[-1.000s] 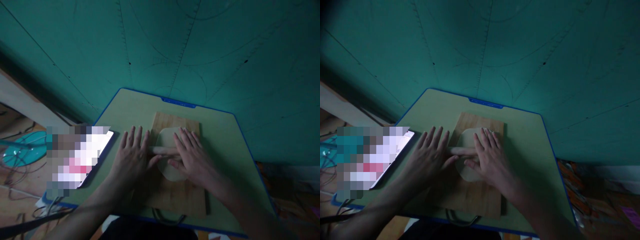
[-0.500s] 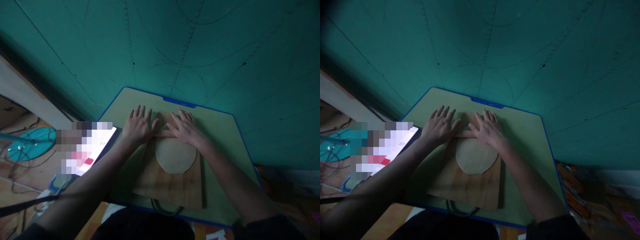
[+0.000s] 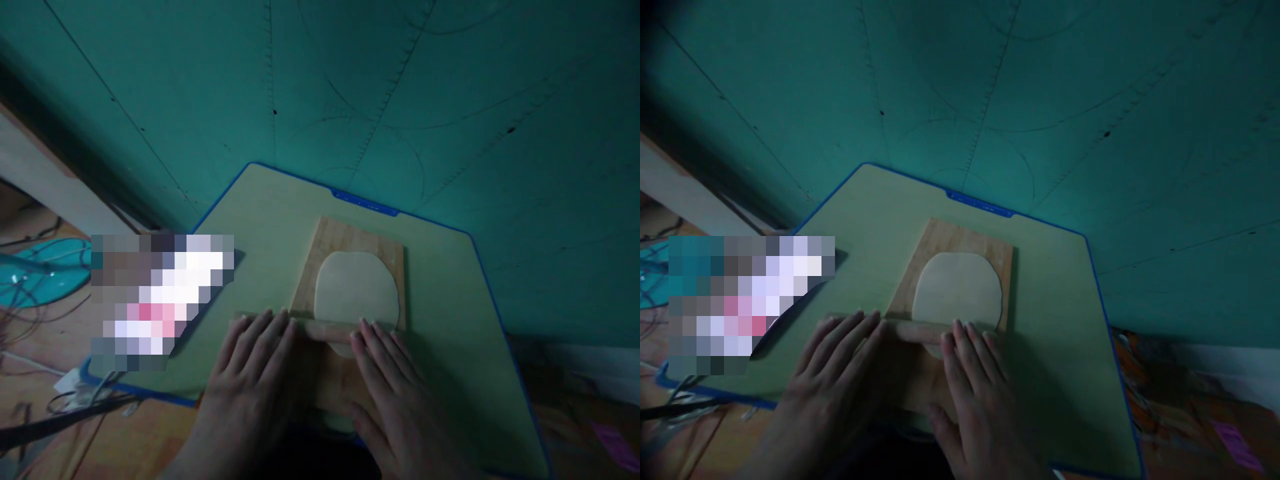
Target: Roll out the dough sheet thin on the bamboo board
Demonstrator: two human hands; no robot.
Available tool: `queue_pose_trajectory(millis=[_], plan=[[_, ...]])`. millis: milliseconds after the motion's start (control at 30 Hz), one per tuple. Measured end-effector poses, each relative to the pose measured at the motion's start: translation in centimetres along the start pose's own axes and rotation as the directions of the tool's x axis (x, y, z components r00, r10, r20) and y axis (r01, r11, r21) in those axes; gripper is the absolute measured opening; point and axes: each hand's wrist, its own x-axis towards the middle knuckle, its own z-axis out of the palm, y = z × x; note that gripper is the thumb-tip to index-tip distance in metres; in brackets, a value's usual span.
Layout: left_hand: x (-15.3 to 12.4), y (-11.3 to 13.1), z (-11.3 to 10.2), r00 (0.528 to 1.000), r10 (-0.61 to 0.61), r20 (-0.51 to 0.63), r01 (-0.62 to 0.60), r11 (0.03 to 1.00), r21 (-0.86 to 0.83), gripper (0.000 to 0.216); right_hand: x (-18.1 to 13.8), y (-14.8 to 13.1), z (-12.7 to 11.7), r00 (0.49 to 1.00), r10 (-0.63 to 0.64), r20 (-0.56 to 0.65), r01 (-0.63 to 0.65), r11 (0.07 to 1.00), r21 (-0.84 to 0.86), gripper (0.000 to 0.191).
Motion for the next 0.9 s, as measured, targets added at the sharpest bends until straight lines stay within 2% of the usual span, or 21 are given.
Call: queue_pose_trajectory(millis=[100, 167, 300, 400, 600, 767, 900], plan=[[-0.3, 0.2, 0.1, 0.996, -0.083, -0.040, 0.080, 0.994, -0.078, 0.043, 1.5, 1.6, -2.0, 0.995, -0.041, 0.088, 0.031, 0.993, 0.117, 0.058], [-0.2, 0.1, 0.3, 0.997, -0.076, -0.013, 0.074, 0.992, -0.101, 0.045, 3.6, 2.8, -2.9, 0.989, -0.048, 0.140, 0.023, 0.984, 0.175, 0.050], [-0.2, -0.2, 0.5, 0.997, -0.076, -0.018, 0.073, 0.986, -0.152, 0.044, 7.9, 4.1, -3.4, 0.951, -0.116, 0.287, 0.050, 0.973, 0.226, 0.054], [-0.3, -0.3, 0.6, 0.995, -0.084, -0.048, 0.074, 0.980, -0.183, 0.043, 9.9, 4.1, -3.1, 0.917, -0.163, 0.364, 0.079, 0.969, 0.235, 0.056], [-0.8, -0.9, 0.4, 0.999, -0.008, 0.038, 0.013, 0.990, -0.141, 0.055, 10.8, 4.9, -2.1, 0.898, -0.209, 0.387, 0.141, 0.970, 0.197, 0.047], [-1.1, -1.1, 0.2, 0.999, -0.019, 0.043, 0.025, 0.989, -0.147, 0.067, 11.4, 6.1, -1.5, 0.921, -0.156, 0.358, 0.123, 0.986, 0.114, 0.047], [-0.9, -0.9, 0.2, 0.999, -0.025, 0.043, 0.032, 0.987, -0.159, 0.061, 12.1, 6.5, -0.8, 0.939, -0.120, 0.323, 0.104, 0.992, 0.066, 0.049]])
